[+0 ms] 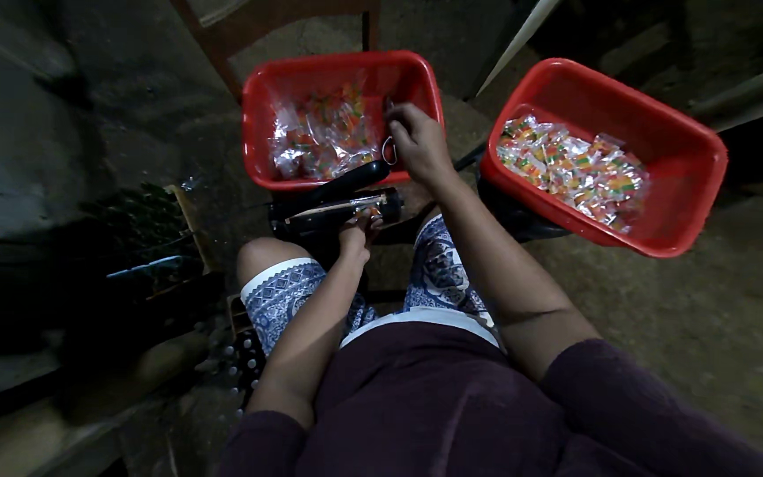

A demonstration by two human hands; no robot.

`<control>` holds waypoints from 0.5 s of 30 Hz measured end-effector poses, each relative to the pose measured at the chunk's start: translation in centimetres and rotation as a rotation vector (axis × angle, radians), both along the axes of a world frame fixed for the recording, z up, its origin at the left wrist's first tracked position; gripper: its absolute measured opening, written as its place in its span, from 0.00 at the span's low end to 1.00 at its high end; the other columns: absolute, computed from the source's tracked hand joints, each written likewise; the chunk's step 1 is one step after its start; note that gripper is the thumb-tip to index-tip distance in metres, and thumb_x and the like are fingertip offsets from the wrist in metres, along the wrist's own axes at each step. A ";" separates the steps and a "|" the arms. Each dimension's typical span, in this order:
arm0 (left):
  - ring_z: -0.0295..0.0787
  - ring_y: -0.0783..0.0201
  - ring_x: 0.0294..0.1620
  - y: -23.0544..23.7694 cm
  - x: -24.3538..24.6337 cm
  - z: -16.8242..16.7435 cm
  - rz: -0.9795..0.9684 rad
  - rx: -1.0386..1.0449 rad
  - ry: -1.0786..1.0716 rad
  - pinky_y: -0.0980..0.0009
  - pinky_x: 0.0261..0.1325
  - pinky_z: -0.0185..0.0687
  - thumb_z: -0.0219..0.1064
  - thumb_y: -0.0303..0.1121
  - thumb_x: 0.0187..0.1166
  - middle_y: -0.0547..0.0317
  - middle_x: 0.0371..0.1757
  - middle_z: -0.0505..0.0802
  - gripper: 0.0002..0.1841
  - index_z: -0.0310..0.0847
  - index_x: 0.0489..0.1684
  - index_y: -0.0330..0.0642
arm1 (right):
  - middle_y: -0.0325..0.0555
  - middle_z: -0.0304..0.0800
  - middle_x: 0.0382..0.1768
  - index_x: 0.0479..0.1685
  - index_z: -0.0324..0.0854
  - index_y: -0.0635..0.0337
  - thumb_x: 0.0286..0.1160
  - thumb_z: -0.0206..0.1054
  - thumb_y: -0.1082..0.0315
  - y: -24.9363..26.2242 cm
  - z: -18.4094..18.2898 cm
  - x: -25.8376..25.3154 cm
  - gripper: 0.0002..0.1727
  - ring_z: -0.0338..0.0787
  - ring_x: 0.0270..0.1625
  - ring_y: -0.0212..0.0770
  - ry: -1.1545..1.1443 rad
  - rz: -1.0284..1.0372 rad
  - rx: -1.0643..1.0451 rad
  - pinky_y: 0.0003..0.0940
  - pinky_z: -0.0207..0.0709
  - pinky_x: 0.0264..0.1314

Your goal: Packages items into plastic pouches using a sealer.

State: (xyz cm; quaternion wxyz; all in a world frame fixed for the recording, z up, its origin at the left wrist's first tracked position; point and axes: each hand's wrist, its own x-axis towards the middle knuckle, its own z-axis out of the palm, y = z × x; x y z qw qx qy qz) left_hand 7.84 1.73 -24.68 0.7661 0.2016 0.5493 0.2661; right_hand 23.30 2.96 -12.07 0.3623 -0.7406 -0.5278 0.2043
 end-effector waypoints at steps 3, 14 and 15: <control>0.89 0.65 0.35 0.0 0.1 -0.2 0.020 -0.004 -0.021 0.71 0.43 0.89 0.62 0.29 0.87 0.53 0.40 0.89 0.11 0.75 0.59 0.32 | 0.54 0.86 0.70 0.78 0.78 0.58 0.94 0.49 0.53 1.1 1.8 -1.2 0.26 0.85 0.73 0.51 -0.060 0.213 -0.135 0.57 0.71 0.79; 0.87 0.60 0.41 -0.1 0.2 0.6 -0.009 0.012 0.122 0.67 0.44 0.87 0.60 0.28 0.87 0.46 0.48 0.87 0.12 0.76 0.61 0.30 | 0.53 0.70 0.86 0.87 0.69 0.56 0.96 0.42 0.52 0.4 -8.2 -2.2 0.30 0.60 0.92 0.56 -0.199 0.200 -0.454 0.73 0.42 0.89; 0.87 0.60 0.41 -0.1 0.3 0.7 -0.010 0.008 0.128 0.67 0.45 0.87 0.60 0.28 0.88 0.46 0.49 0.87 0.12 0.75 0.62 0.30 | 0.53 0.69 0.87 0.88 0.67 0.57 0.96 0.42 0.52 0.3 -8.6 -2.2 0.30 0.58 0.93 0.56 -0.204 0.190 -0.439 0.74 0.39 0.89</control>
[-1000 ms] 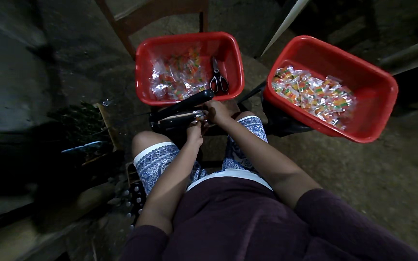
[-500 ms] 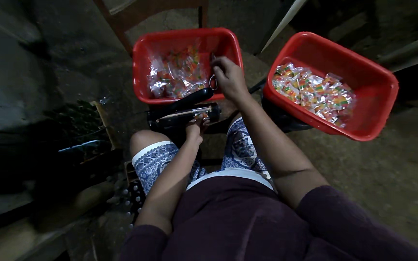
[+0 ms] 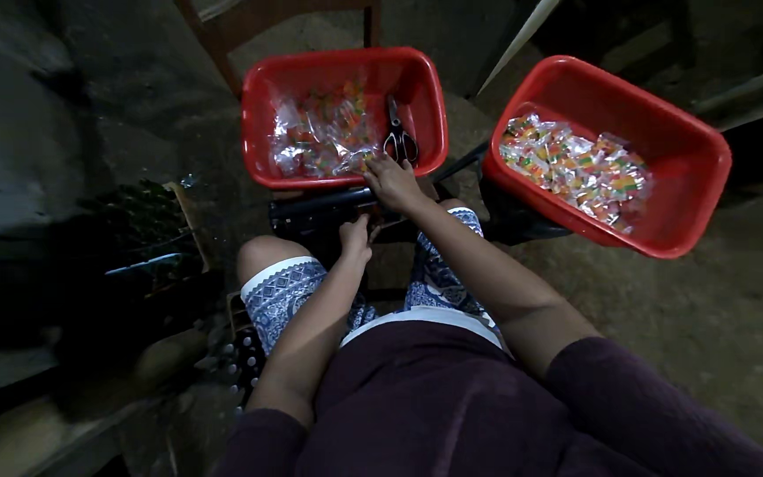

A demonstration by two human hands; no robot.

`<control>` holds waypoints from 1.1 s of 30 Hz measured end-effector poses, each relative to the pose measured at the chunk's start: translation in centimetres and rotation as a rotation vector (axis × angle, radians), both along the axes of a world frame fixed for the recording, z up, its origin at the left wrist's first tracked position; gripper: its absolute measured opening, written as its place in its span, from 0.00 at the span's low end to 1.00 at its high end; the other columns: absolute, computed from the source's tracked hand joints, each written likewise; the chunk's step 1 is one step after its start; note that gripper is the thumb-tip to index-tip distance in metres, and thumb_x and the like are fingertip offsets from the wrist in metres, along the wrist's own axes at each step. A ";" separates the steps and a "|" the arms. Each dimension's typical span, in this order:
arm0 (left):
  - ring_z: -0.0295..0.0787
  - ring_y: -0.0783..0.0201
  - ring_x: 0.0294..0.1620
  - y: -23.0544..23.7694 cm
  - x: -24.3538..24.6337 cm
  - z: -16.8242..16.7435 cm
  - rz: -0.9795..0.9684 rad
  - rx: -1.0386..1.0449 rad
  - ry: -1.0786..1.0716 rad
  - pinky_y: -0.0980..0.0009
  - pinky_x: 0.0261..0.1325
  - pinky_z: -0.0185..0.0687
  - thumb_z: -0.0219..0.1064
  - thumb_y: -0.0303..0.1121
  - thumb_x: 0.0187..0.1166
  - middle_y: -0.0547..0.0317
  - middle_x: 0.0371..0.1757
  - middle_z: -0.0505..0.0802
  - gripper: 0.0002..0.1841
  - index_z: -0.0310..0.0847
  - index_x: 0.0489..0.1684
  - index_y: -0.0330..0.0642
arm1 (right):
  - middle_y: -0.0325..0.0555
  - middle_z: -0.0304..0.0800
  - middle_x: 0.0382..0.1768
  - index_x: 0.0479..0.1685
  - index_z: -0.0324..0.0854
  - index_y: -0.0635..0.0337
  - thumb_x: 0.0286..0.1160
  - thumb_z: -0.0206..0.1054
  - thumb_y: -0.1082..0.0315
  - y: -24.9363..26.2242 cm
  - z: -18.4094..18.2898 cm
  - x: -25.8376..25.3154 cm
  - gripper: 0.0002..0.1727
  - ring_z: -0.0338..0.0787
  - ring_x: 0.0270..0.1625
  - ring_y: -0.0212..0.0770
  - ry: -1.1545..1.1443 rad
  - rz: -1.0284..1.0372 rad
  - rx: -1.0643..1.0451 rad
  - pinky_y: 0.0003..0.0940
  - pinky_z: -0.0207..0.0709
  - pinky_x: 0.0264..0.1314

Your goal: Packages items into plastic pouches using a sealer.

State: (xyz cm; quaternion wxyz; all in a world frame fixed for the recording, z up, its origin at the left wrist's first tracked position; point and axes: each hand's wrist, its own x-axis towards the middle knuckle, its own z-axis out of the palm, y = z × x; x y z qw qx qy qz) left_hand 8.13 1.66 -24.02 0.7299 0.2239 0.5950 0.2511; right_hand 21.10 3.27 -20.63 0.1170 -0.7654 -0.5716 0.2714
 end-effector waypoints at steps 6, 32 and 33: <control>0.88 0.65 0.40 0.3 -0.1 -0.4 -0.013 -0.003 -0.048 0.71 0.46 0.87 0.61 0.30 0.88 0.49 0.47 0.87 0.13 0.73 0.61 0.29 | 0.48 0.65 0.90 0.90 0.66 0.52 0.96 0.39 0.54 -0.5 -3.1 -0.1 0.29 0.49 0.96 0.56 -0.099 -0.018 0.121 0.76 0.27 0.90; 0.89 0.63 0.43 0.1 -0.1 -0.6 0.013 -0.024 -0.052 0.70 0.49 0.87 0.62 0.30 0.87 0.47 0.50 0.86 0.15 0.71 0.64 0.30 | 0.41 0.63 0.91 0.89 0.68 0.46 0.95 0.39 0.56 -0.7 -4.0 -0.1 0.28 0.48 0.96 0.54 -0.152 -0.033 0.158 0.73 0.28 0.91; 0.88 0.63 0.44 0.1 -0.2 -0.6 0.005 -0.022 -0.056 0.70 0.50 0.87 0.62 0.30 0.87 0.47 0.51 0.85 0.15 0.71 0.65 0.31 | 0.41 0.64 0.90 0.89 0.68 0.46 0.95 0.39 0.56 -0.7 -4.0 -0.1 0.28 0.49 0.96 0.54 -0.153 -0.035 0.163 0.73 0.29 0.91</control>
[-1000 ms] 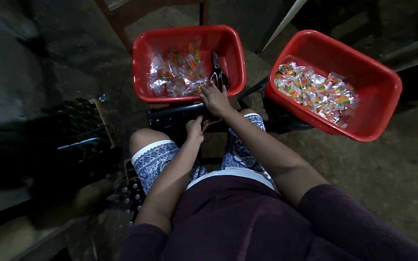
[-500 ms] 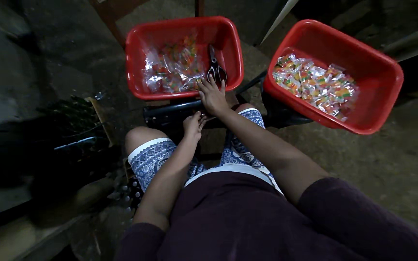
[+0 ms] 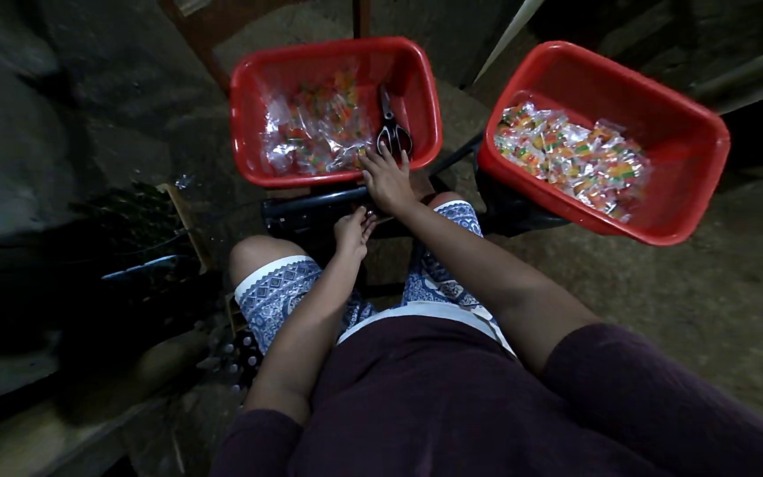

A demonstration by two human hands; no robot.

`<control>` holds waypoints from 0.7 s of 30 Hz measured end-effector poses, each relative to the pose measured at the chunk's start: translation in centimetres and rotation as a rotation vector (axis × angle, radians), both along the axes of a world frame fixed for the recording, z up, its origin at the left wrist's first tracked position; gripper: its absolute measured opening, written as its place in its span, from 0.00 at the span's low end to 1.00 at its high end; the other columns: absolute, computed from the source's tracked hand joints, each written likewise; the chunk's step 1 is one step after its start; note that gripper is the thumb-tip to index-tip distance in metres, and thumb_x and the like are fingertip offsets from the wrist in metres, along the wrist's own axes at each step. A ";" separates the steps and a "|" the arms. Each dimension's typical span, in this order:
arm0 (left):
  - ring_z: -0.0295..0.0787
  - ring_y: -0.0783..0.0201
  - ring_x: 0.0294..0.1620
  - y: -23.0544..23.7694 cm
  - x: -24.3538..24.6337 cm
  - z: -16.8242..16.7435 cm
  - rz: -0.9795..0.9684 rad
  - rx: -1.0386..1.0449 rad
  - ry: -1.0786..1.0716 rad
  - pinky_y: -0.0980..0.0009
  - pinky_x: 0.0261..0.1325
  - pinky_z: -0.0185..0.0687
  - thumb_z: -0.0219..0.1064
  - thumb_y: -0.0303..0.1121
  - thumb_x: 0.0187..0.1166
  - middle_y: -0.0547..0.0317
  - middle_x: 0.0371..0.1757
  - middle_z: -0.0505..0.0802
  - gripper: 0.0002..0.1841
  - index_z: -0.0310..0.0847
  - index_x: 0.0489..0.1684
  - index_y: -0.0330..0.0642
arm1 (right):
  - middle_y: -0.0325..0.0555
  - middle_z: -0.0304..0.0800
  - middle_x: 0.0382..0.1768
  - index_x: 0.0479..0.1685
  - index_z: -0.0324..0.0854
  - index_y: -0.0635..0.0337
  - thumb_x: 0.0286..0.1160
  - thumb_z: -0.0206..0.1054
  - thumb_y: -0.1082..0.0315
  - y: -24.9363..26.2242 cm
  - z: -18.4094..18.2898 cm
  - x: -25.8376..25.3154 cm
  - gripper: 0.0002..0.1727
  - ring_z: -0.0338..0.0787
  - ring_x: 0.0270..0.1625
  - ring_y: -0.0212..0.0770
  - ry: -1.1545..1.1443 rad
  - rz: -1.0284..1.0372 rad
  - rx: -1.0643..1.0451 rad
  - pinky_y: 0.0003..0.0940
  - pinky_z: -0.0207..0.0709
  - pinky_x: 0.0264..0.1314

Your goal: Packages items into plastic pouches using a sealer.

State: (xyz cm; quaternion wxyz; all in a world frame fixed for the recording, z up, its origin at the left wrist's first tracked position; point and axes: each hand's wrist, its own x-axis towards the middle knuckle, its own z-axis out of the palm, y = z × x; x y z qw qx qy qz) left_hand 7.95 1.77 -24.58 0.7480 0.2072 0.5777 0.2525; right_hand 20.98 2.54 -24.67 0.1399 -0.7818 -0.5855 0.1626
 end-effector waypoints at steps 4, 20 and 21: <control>0.88 0.63 0.44 -0.1 -0.1 0.2 -0.023 0.028 0.000 0.69 0.50 0.87 0.60 0.31 0.89 0.47 0.52 0.85 0.16 0.70 0.66 0.30 | 0.48 0.64 0.90 0.88 0.69 0.48 0.95 0.41 0.54 0.3 0.7 0.1 0.28 0.49 0.96 0.57 0.035 0.008 -0.013 0.76 0.30 0.90; 0.89 0.61 0.42 -0.1 -0.1 0.1 -0.023 0.081 0.027 0.68 0.46 0.88 0.59 0.28 0.88 0.45 0.50 0.89 0.12 0.76 0.62 0.29 | 0.52 0.64 0.89 0.89 0.66 0.50 0.95 0.44 0.47 1.1 3.9 0.1 0.31 0.54 0.94 0.57 0.179 -0.005 -0.028 0.77 0.34 0.89; 0.89 0.61 0.42 0.0 -0.1 0.0 -0.012 0.074 0.014 0.68 0.46 0.88 0.59 0.28 0.88 0.45 0.50 0.89 0.13 0.76 0.62 0.28 | 0.52 0.65 0.89 0.89 0.67 0.51 0.95 0.43 0.48 1.0 3.3 0.2 0.31 0.55 0.94 0.57 0.175 -0.012 -0.029 0.77 0.34 0.89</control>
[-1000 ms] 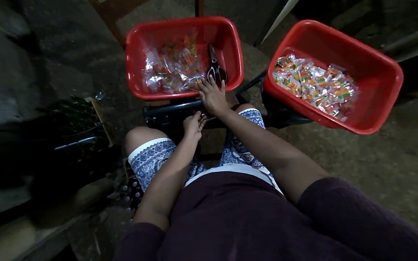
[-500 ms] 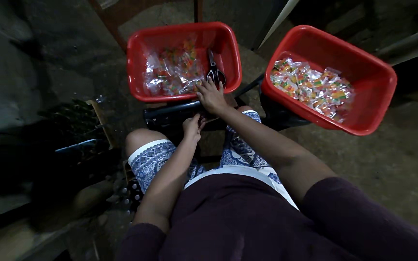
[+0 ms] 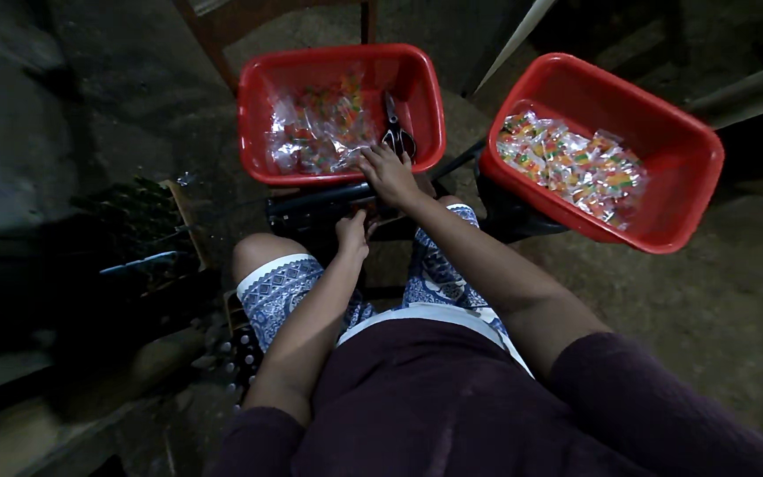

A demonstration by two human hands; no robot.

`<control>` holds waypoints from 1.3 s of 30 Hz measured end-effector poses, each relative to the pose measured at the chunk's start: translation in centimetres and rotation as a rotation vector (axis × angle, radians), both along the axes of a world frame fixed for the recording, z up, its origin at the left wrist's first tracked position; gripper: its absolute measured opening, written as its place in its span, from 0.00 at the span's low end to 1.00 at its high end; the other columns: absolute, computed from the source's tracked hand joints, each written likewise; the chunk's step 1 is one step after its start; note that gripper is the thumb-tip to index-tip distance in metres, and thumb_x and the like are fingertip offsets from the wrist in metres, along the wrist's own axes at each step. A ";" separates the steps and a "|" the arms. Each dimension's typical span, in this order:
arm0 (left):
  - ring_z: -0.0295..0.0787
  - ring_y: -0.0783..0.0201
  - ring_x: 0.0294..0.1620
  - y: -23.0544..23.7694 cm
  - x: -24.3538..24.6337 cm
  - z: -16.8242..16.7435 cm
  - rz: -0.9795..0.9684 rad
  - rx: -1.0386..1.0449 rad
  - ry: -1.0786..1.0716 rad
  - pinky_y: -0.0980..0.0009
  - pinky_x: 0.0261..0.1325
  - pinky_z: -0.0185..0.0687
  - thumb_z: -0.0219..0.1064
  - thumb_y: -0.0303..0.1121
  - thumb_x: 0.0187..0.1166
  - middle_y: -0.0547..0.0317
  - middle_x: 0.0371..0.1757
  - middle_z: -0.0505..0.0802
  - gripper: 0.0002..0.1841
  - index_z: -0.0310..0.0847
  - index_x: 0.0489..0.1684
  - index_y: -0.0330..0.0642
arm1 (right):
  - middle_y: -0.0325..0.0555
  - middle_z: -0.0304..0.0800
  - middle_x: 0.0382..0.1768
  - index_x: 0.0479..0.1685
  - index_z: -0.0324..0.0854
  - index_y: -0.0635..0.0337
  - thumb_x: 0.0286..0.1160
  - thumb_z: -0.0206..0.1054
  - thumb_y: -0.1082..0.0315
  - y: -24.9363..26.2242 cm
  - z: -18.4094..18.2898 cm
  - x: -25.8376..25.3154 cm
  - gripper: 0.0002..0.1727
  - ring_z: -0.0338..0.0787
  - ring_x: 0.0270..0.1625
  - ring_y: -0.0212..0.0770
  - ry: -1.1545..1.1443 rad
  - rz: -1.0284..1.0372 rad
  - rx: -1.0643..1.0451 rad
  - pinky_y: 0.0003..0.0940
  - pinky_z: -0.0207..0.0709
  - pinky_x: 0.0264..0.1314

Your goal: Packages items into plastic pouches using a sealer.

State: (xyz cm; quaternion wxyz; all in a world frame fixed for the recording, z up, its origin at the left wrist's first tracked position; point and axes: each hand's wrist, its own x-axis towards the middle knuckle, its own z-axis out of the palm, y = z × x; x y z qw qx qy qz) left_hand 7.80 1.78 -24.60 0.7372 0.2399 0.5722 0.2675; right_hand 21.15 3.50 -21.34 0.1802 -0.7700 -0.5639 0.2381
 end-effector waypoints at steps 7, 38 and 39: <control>0.90 0.62 0.41 0.1 -0.1 0.2 0.026 -0.034 -0.021 0.69 0.45 0.89 0.60 0.29 0.88 0.45 0.49 0.87 0.14 0.71 0.63 0.28 | 0.52 0.64 0.90 0.89 0.67 0.50 0.96 0.43 0.51 -0.5 -0.8 -0.2 0.29 0.52 0.95 0.57 0.019 -0.018 -0.019 0.76 0.32 0.89; 0.92 0.63 0.40 -1.4 -2.1 4.1 -0.194 0.187 -0.023 0.69 0.47 0.89 0.61 0.31 0.89 0.47 0.44 0.92 0.15 0.74 0.65 0.28 | 0.60 0.86 0.67 0.73 0.76 0.73 0.95 0.34 0.58 -4.3 4.3 3.1 0.32 0.86 0.69 0.43 0.694 -0.049 0.472 0.39 0.76 0.76; 0.92 0.63 0.39 -1.6 -2.3 4.2 -0.203 0.208 -0.024 0.70 0.47 0.89 0.60 0.31 0.89 0.48 0.43 0.92 0.14 0.74 0.63 0.28 | 0.60 0.86 0.65 0.72 0.76 0.73 0.96 0.34 0.57 -5.0 4.0 3.3 0.32 0.87 0.67 0.42 0.710 -0.088 0.497 0.39 0.78 0.74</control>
